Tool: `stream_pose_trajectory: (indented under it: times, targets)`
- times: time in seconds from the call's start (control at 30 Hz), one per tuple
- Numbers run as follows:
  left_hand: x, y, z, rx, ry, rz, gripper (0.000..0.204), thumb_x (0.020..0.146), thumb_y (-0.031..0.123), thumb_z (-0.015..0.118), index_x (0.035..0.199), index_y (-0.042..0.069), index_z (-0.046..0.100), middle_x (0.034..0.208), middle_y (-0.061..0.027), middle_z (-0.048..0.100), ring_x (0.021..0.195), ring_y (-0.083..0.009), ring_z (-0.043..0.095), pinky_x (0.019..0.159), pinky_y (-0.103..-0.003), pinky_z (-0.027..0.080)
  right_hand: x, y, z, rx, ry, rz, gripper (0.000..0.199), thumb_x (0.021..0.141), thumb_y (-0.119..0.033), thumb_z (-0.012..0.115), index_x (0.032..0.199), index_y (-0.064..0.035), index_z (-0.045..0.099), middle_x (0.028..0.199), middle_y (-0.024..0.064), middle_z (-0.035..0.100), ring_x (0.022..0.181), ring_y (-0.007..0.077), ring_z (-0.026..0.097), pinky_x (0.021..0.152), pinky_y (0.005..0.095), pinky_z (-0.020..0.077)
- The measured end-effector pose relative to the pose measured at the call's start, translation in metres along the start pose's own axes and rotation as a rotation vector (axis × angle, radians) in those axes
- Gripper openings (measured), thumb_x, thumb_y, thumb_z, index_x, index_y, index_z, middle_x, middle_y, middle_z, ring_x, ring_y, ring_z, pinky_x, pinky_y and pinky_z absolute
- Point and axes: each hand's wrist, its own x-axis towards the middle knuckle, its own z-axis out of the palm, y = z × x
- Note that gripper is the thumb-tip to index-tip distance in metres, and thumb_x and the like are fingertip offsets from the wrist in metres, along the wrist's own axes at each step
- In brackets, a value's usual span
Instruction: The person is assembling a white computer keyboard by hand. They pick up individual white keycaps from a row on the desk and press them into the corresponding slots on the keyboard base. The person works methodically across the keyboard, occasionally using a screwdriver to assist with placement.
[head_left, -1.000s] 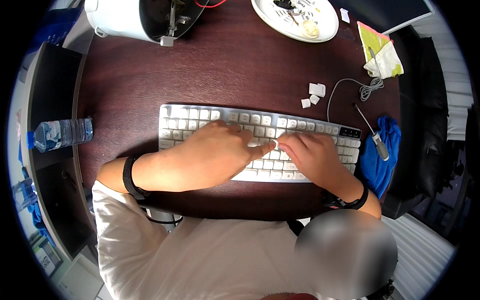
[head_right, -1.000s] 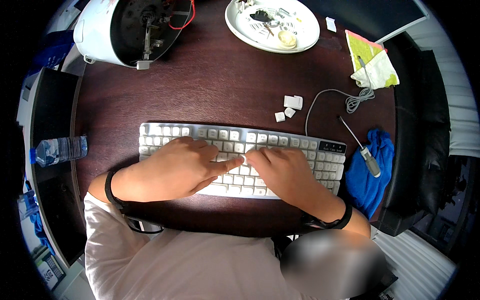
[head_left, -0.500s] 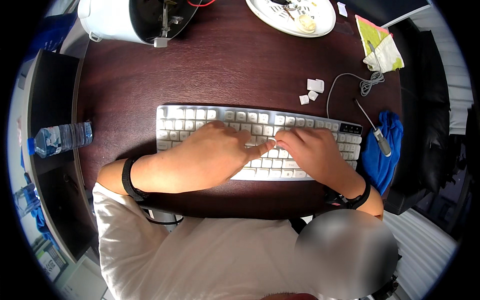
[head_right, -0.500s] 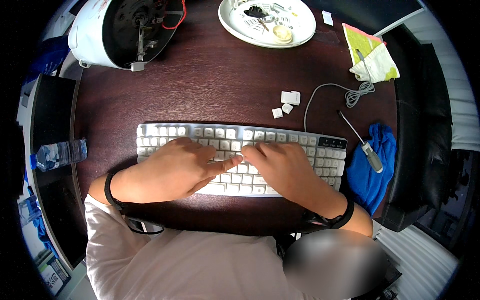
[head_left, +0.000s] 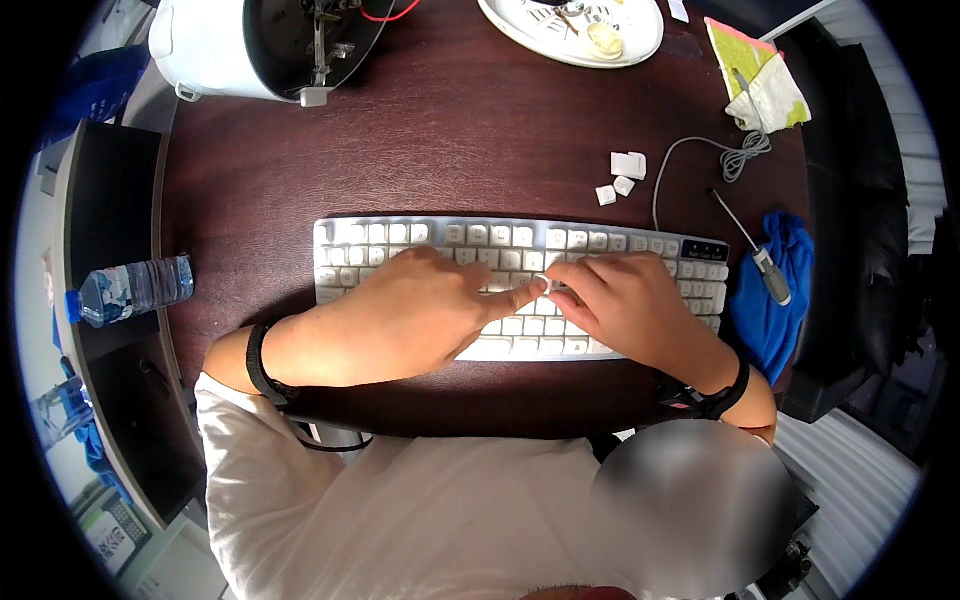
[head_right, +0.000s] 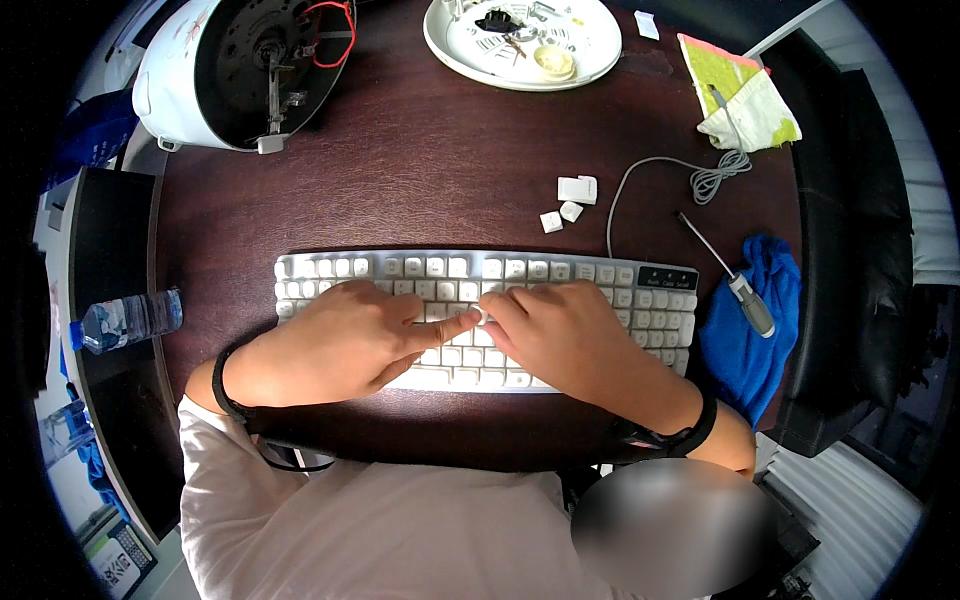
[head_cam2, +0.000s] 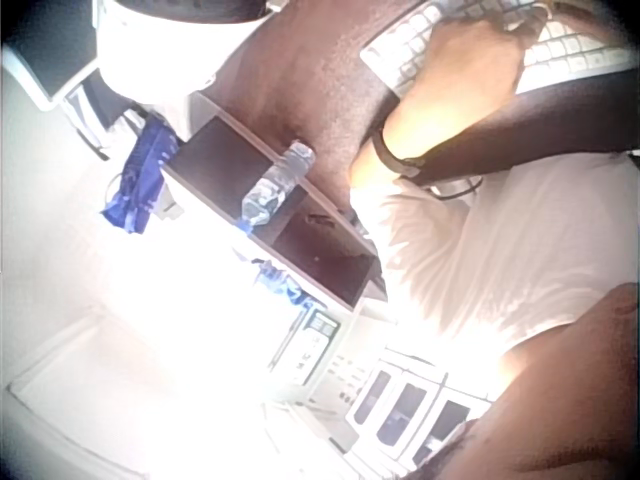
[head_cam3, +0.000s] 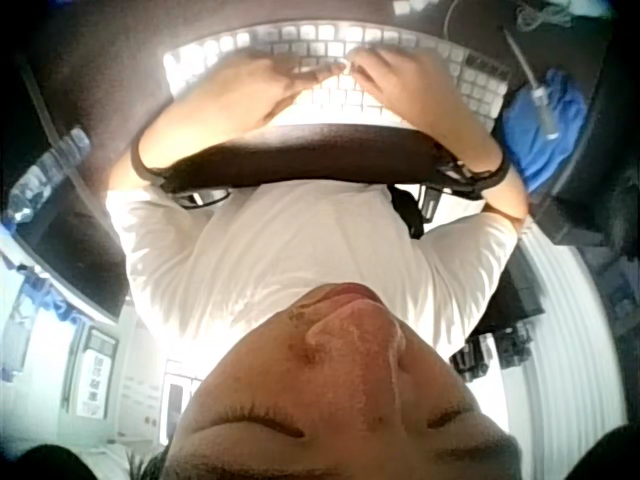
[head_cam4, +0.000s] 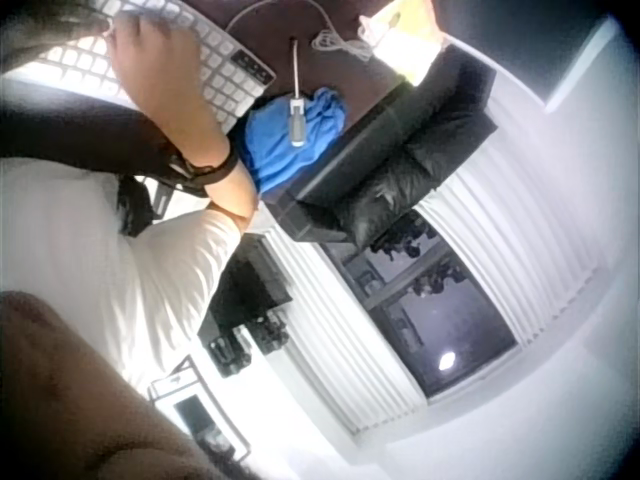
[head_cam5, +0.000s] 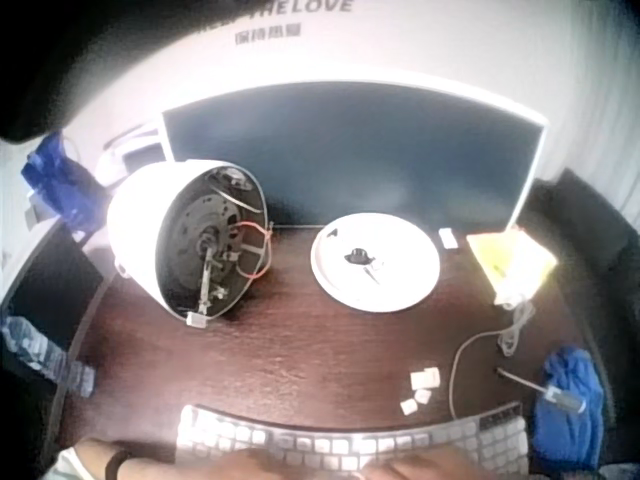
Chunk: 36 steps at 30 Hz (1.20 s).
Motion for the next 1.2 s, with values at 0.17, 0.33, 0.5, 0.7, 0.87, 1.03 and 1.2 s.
stream_pose_trajectory:
  times: [0.17, 0.33, 0.5, 0.7, 0.87, 1.03, 1.2]
  targets:
    - [-0.001, -0.003, 0.006, 0.055, 0.056, 0.001, 0.056, 0.086, 0.014, 0.065, 0.141, 0.018, 0.055, 0.074, -0.0065, 0.058, 0.06, -0.023, 0.059, 0.062, -0.037, 0.049, 0.0, 0.001, 0.003, 0.015, 0.003, 0.016, 0.022, 0.079, -0.02, 0.077, 0.094, -0.0106, 0.064, 0.07, 0.0031, 0.064, 0.06, 0.0202, 0.065, 0.054, 0.0318, 0.0512]
    - [-0.001, -0.004, 0.005, 0.016, 0.058, -0.002, 0.057, 0.085, 0.012, 0.066, 0.141, 0.017, 0.056, 0.074, -0.0063, 0.058, 0.06, -0.0229, 0.059, 0.061, -0.037, 0.048, -0.001, 0.004, 0.006, -0.028, 0.009, -0.003, 0.023, 0.077, -0.02, 0.079, 0.091, -0.0109, 0.064, 0.071, 0.0027, 0.065, 0.06, 0.0194, 0.065, 0.053, 0.0309, 0.051]
    - [-0.002, -0.004, 0.006, 0.048, 0.078, 0.008, 0.059, 0.085, 0.011, 0.066, 0.142, 0.017, 0.054, 0.074, -0.0064, 0.057, 0.059, -0.0228, 0.059, 0.06, -0.037, 0.049, -0.001, 0.011, 0.016, -0.052, 0.11, -0.092, 0.023, 0.078, -0.021, 0.078, 0.089, -0.0112, 0.06, 0.064, 0.0001, 0.059, 0.055, 0.0152, 0.061, 0.05, 0.0278, 0.0482]
    - [-0.002, -0.005, 0.005, 0.033, 0.045, 0.004, 0.061, 0.084, 0.01, 0.065, 0.143, 0.016, 0.052, 0.075, -0.0069, 0.058, 0.061, -0.0233, 0.059, 0.063, -0.037, 0.05, -0.002, 0.009, 0.013, -0.027, 0.099, -0.071, 0.025, 0.073, -0.016, 0.079, 0.092, -0.012, 0.064, 0.066, -0.0004, 0.061, 0.057, 0.0165, 0.063, 0.053, 0.0284, 0.0495]
    - [-0.001, -0.005, 0.001, -0.019, 0.018, -0.011, 0.063, 0.082, 0.005, 0.063, 0.144, 0.014, 0.052, 0.075, -0.0098, 0.06, 0.064, -0.0271, 0.063, 0.065, -0.04, 0.053, -0.001, 0.004, 0.003, -0.096, 0.043, -0.076, 0.025, 0.074, -0.014, 0.077, 0.095, -0.0114, 0.064, 0.065, 0.0002, 0.06, 0.056, 0.0167, 0.062, 0.053, 0.0288, 0.0492]
    - [-0.002, -0.005, 0.002, -0.009, 0.01, -0.018, 0.063, 0.083, 0.008, 0.065, 0.144, 0.016, 0.051, 0.075, -0.008, 0.057, 0.063, -0.0251, 0.06, 0.065, -0.039, 0.05, -0.001, 0.004, 0.009, 0.011, 0.076, -0.023, 0.026, 0.073, -0.012, 0.076, 0.096, -0.01, 0.064, 0.062, 0.0019, 0.06, 0.052, 0.0189, 0.061, 0.05, 0.0309, 0.049]
    - [-0.003, -0.005, 0.004, -0.011, 0.017, -0.02, 0.063, 0.083, 0.008, 0.065, 0.144, 0.017, 0.051, 0.075, -0.0078, 0.057, 0.063, -0.025, 0.06, 0.064, -0.039, 0.051, -0.001, 0.005, 0.016, 0.069, 0.127, -0.002, 0.025, 0.073, -0.012, 0.075, 0.095, -0.0094, 0.063, 0.062, 0.0029, 0.061, 0.051, 0.0207, 0.061, 0.05, 0.0321, 0.0497]
